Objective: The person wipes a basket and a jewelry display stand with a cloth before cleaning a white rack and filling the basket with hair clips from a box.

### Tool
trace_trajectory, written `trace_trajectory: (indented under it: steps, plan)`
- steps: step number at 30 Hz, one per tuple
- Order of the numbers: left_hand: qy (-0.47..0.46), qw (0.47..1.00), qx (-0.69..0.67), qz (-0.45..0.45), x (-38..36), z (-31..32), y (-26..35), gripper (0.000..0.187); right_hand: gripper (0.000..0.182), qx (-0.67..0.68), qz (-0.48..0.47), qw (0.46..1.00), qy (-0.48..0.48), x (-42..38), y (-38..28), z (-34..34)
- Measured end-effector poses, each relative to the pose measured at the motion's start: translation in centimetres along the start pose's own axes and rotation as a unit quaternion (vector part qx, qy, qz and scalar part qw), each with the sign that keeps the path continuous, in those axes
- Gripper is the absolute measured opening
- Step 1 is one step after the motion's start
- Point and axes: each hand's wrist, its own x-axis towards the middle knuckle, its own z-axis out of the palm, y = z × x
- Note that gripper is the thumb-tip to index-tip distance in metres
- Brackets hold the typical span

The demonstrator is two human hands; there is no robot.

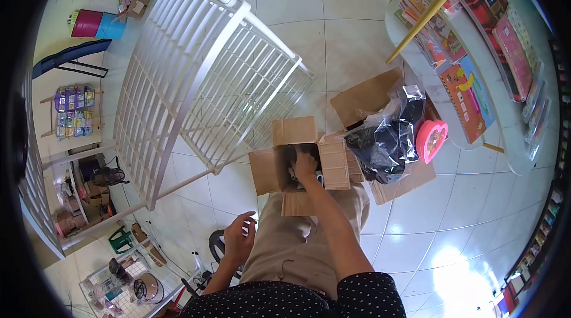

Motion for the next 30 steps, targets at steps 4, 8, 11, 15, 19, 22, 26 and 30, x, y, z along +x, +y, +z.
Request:
trace_trajectory:
  steps: [4, 8, 11, 15, 19, 22, 26, 30]
  plan:
    - [0.007, 0.999, -0.033, 0.007, 0.8, 0.3, -0.2, 0.024, 0.049, 0.090, 0.038, 0.995, -0.008, -2.8, -1.6, -3.8]
    - [0.011, 0.991, -0.132, 0.015, 3.4, 0.2, 1.2, 0.035, 0.046, 0.169, -0.005, 0.986, 0.014, -7.4, -4.0, -10.9]
    - [-0.014, 0.950, -0.299, 0.093, 6.0, 0.3, 3.9, 0.042, 0.045, 0.251, -0.059, 0.965, -0.039, -11.3, -6.3, -17.0]
    - [-0.103, 0.874, -0.453, 0.144, 6.6, -1.8, 9.6, 0.036, 0.045, 0.217, -0.143, 0.966, 0.017, -15.3, -10.5, -23.8]
    - [-0.112, 0.836, -0.520, 0.135, 5.7, -4.6, 12.8, 0.029, 0.042, 0.107, -0.200, 0.968, 0.108, -17.6, -13.2, -27.3]
    - [-0.065, 0.816, -0.550, 0.165, 5.6, -6.4, 13.8, 0.024, 0.042, 0.106, -0.266, 0.945, 0.157, -18.9, -15.3, -29.1]
    - [-0.044, 0.792, -0.584, 0.172, 5.5, -8.1, 14.4, 0.020, 0.037, 0.149, -0.277, 0.936, 0.157, -19.3, -17.0, -29.8]
    - [-0.073, 0.778, -0.604, 0.157, 5.0, -9.7, 14.3, 0.016, 0.032, 0.132, -0.288, 0.936, 0.151, -19.7, -18.9, -31.2]
